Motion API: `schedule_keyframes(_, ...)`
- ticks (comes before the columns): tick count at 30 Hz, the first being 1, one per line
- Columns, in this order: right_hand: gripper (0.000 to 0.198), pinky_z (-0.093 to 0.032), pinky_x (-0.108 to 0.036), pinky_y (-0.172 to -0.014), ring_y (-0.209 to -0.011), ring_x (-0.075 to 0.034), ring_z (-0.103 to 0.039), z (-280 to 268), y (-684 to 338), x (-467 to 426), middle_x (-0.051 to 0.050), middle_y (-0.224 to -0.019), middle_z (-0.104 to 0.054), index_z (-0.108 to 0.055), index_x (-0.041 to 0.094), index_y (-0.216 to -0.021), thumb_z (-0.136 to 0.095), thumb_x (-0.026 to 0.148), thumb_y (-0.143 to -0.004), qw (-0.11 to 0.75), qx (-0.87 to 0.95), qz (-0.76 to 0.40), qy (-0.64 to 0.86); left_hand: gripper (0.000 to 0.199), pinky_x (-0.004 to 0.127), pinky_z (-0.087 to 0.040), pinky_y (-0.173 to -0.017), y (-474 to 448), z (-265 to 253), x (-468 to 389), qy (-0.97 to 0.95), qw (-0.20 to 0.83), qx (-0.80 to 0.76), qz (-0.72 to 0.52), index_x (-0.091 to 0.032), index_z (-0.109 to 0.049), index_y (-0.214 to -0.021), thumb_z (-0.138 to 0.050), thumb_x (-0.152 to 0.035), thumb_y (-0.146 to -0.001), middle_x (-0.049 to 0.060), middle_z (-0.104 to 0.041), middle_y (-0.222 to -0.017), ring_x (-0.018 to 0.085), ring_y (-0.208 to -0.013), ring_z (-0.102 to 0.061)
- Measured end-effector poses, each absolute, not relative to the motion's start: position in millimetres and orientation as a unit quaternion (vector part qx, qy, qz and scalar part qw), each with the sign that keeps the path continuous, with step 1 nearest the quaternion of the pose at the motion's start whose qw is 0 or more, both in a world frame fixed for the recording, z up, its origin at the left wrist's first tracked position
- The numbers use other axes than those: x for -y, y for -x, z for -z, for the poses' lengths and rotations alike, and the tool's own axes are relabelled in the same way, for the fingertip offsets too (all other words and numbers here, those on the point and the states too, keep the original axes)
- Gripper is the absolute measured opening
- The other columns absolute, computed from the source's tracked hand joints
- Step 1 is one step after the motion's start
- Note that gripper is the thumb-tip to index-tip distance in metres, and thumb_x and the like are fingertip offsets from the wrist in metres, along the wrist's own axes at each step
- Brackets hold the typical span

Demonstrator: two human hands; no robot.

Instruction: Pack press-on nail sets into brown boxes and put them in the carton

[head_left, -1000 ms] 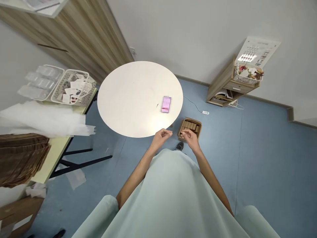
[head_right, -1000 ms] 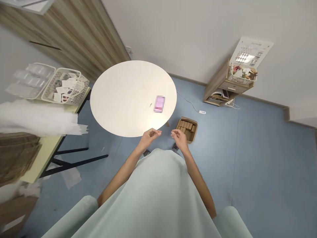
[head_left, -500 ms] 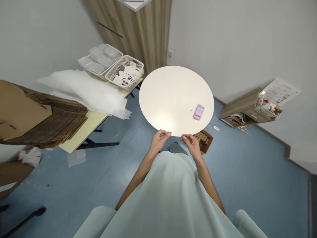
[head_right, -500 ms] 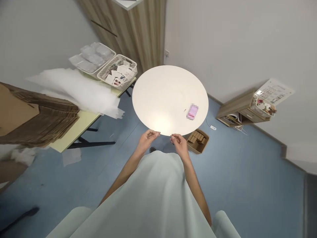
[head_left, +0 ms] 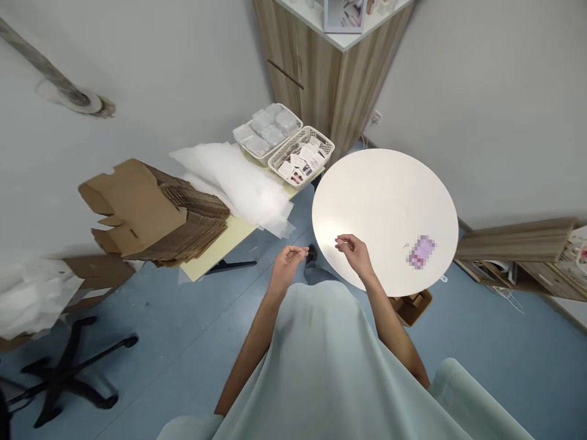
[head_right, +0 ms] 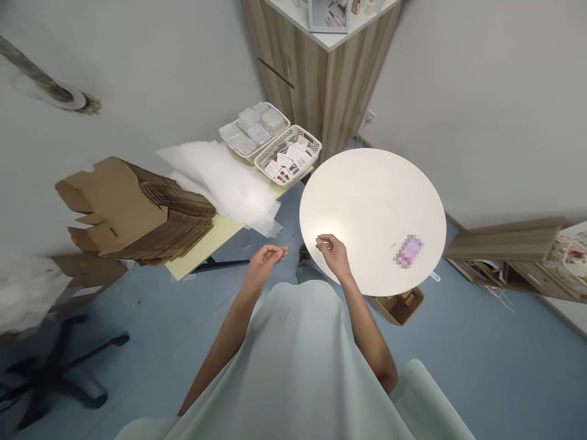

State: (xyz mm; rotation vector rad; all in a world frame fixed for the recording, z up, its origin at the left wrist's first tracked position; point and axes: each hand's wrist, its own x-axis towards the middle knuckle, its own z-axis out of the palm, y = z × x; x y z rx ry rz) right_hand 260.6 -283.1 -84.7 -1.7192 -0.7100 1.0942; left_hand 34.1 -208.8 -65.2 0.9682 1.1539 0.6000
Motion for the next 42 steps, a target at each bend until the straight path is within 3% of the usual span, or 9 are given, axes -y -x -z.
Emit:
schedule_keyframes(12,0.028,-0.059,-0.040,-0.095,-0.092,-0.025,-0.071,143,-283,42,-0.008,-0.110,-0.082,-0.079,0.023,-0.111,-0.062,0.041,-0.097,0.321,0.463,-0.354,0.747,0.039,0.049,-0.056,-0.107,-25,77,91,-0.397,0.664,-0.566,-0.285,-0.024,-0.067,-0.097,-0.081,-0.058,-0.084,0.013,-0.081,-0.121,0.029,-0.115,-0.075)
schedule_keyframes(19,0.024,-0.053,-0.042,-0.107,-0.132,-0.033,-0.058,178,-270,-50,-0.014,-0.130,-0.075,-0.077,0.019,-0.119,-0.064,0.027,-0.100,0.161,0.494,-0.279,0.807,0.044,0.048,-0.055,-0.108,-16,81,32,-0.403,0.683,-0.547,-0.268,-0.024,-0.066,-0.095,-0.083,-0.062,-0.080,0.012,-0.081,-0.118,0.029,-0.114,-0.076)
schedule_keyframes(26,0.020,-0.050,-0.043,-0.108,-0.139,-0.036,-0.054,178,-247,-79,-0.022,-0.129,-0.074,-0.075,0.015,-0.116,-0.065,0.018,-0.099,0.041,0.475,-0.265,0.838,0.037,0.048,-0.053,-0.110,7,62,-37,-0.430,0.685,-0.516,-0.282,-0.024,-0.068,-0.097,-0.082,-0.056,-0.084,0.013,-0.081,-0.122,0.029,-0.120,-0.073)
schedule_keyframes(32,0.018,-0.052,-0.042,-0.102,-0.129,-0.033,-0.063,176,-238,-80,-0.020,-0.125,-0.076,-0.075,0.019,-0.113,-0.065,0.015,-0.098,0.047,0.431,-0.252,0.865,0.034,0.048,-0.053,-0.110,24,59,-76,-0.430,0.697,-0.497,-0.286,-0.024,-0.067,-0.096,-0.081,-0.053,-0.084,0.013,-0.081,-0.125,0.029,-0.120,-0.073)
schedule_keyframes(37,0.017,-0.054,-0.036,-0.093,-0.111,-0.028,-0.073,172,-233,-73,-0.012,-0.115,-0.081,-0.077,0.024,-0.112,-0.070,0.020,-0.097,0.037,0.393,-0.257,0.882,0.035,0.048,-0.052,-0.110,27,64,-91,-0.429,0.728,-0.468,-0.258,-0.024,-0.066,-0.096,-0.082,-0.052,-0.082,0.013,-0.081,-0.123,0.029,-0.122,-0.073)
schedule_keyframes(42,0.020,-0.054,-0.034,-0.090,-0.111,-0.028,-0.076,162,-227,-64,-0.008,-0.118,-0.083,-0.079,0.028,-0.112,-0.066,0.021,-0.099,0.063,0.379,-0.228,0.895,0.035,0.049,-0.052,-0.112,21,70,-97,-0.450,0.749,-0.436,-0.216,-0.023,-0.067,-0.096,-0.083,-0.052,-0.082,0.013,-0.081,-0.122,0.029,-0.120,-0.073)
